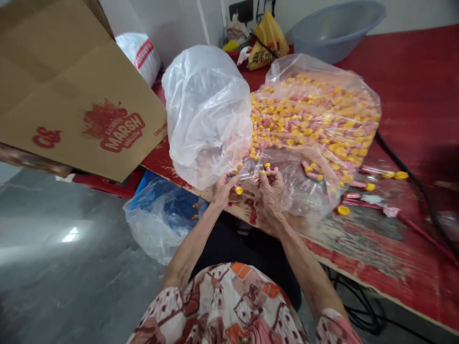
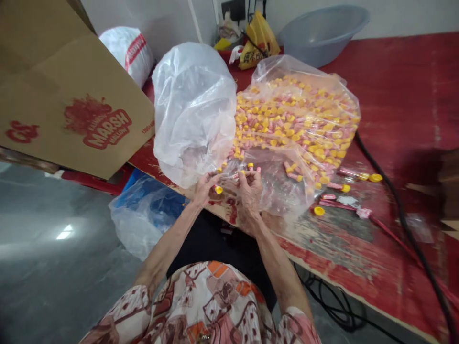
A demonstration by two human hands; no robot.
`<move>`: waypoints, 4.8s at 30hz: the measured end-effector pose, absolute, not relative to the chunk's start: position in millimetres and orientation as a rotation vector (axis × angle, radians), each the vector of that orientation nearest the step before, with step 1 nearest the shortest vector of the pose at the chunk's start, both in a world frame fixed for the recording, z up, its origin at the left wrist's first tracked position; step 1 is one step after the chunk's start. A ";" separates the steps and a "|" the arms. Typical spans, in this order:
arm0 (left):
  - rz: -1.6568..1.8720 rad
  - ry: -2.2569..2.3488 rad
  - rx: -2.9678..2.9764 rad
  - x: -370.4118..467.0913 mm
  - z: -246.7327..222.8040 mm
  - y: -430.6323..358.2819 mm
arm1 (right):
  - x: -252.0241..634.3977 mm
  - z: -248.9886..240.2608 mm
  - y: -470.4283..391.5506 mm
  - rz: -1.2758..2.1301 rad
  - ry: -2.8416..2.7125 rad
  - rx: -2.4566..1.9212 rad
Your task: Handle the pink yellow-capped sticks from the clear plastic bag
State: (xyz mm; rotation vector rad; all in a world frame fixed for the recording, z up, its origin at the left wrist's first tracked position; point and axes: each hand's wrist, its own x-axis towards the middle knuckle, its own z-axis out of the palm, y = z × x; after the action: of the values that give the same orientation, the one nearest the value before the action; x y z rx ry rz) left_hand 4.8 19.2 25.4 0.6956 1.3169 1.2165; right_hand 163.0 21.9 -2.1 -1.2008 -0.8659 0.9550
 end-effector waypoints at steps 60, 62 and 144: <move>0.400 1.700 2.400 13.9 5.8 26.7 | 193.1 -48.0 26.7 0.525 -1.800 -1.240; 0.486 1.727 2.367 12.6 2.0 23.8 | 194.4 -46.6 26.1 0.535 -1.786 -1.252; 0.884 2.136 1.892 -48.6 -5.4 67.9 | 210.4 -58.2 30.6 0.438 -1.735 -1.347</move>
State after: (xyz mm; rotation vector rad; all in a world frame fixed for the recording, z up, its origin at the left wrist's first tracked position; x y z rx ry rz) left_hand -48.6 67.9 -5.4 1.8918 2.1356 0.8837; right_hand 210.4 30.6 -58.2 -1.3470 -1.7354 0.4379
